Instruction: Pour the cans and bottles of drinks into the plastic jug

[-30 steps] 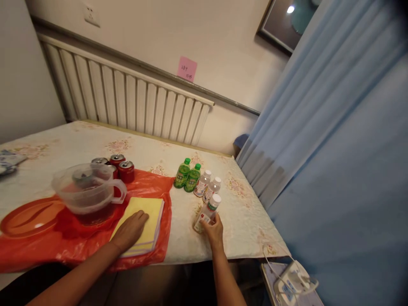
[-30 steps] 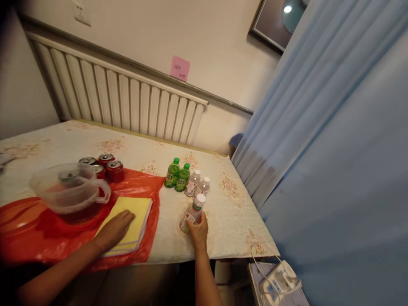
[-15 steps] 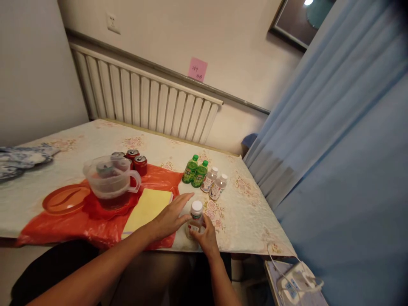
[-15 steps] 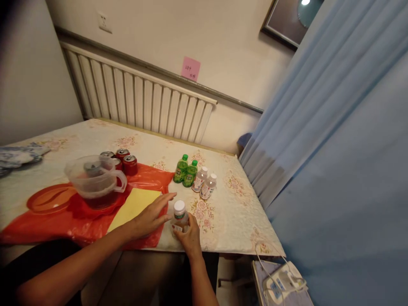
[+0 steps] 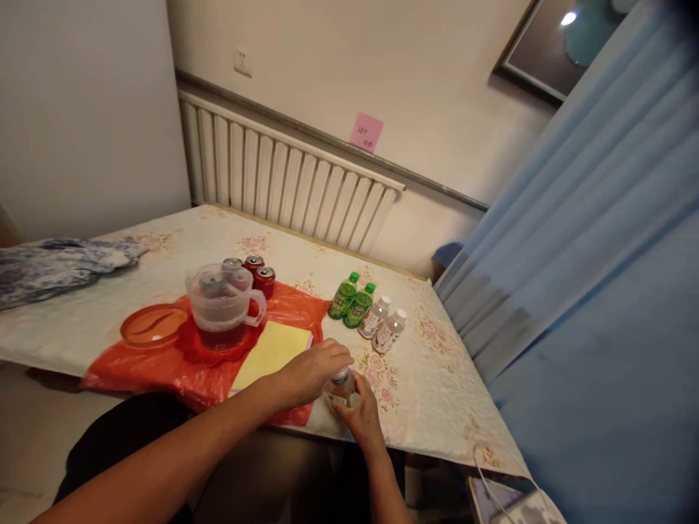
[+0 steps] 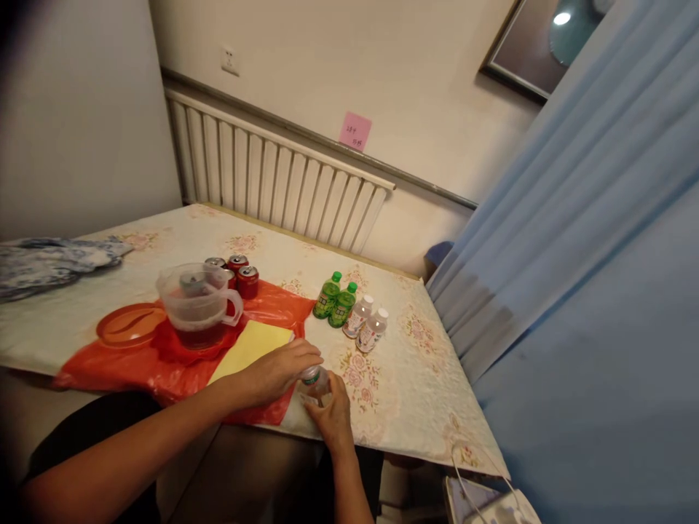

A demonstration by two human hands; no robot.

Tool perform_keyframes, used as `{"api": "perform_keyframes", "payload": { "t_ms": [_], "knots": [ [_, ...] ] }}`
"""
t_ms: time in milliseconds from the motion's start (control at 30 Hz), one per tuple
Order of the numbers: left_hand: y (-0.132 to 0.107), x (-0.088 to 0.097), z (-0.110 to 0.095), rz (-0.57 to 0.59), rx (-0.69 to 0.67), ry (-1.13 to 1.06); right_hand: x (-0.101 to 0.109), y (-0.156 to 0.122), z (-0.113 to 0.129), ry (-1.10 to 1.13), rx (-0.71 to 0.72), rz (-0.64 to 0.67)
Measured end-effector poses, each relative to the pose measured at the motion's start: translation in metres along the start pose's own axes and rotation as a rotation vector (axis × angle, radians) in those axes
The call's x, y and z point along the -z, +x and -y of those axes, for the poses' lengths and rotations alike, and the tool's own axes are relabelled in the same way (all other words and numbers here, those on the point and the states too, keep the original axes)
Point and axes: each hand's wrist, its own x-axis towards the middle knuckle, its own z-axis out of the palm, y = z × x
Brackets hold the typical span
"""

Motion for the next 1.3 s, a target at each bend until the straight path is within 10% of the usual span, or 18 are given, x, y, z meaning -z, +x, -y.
{"api": "perform_keyframes", "payload": {
  "t_ms": [633, 967, 1300],
  "knots": [
    [-0.047, 0.010, 0.010, -0.191, 0.542, 0.332, -0.024, 0.019, 0.042, -0.044, 0.166, 0.168],
    [-0.091, 0.044, 0.017, -0.163, 0.348, -0.060, -0.029, 0.048, 0.074, -0.038, 0.245, 0.334],
    [-0.109, 0.062, 0.014, -0.326, 0.642, 0.098, -0.038, 0.073, 0.102, -0.058, 0.396, 0.430]
  ]
}}
